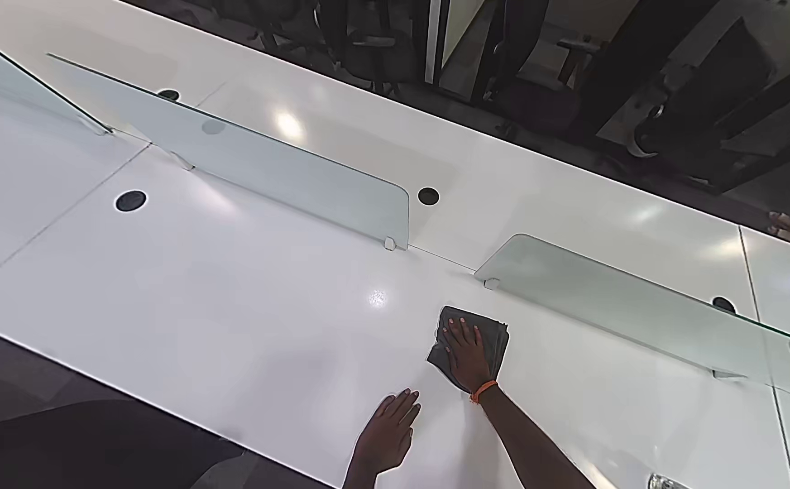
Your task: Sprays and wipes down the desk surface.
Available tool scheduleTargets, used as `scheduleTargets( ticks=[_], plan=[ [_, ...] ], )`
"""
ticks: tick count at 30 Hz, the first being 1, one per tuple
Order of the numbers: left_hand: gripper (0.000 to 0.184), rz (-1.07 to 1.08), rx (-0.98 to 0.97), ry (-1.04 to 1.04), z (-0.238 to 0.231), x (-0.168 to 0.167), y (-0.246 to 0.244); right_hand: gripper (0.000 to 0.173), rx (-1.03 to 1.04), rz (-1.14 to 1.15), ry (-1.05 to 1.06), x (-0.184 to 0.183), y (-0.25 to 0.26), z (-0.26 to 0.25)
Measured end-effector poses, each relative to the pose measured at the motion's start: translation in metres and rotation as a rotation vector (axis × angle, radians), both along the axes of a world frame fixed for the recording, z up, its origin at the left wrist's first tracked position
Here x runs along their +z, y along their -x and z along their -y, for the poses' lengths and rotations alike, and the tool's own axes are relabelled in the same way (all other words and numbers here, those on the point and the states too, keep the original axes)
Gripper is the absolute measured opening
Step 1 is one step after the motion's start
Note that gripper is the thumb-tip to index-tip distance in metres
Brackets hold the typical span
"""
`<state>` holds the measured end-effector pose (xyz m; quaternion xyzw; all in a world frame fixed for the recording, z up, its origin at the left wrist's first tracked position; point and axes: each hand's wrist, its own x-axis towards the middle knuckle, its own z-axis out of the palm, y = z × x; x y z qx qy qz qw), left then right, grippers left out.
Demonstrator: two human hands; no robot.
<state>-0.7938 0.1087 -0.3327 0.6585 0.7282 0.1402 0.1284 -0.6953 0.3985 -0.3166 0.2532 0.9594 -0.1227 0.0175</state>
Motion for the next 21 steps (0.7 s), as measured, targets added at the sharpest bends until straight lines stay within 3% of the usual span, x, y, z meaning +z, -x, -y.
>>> scheduleTargets(
  ticks=[10, 21],
  plan=[
    [0.050, -0.007, -0.011, 0.035, 0.001, 0.000, 0.000, 0.047, 0.212, -0.102, 0.133, -0.005, -0.028, -0.005],
    [0.050, -0.026, -0.004, -0.009, 0.002, -0.004, -0.001, 0.047, 0.117, -0.042, 0.149, 0.000, -0.068, 0.036]
  ],
)
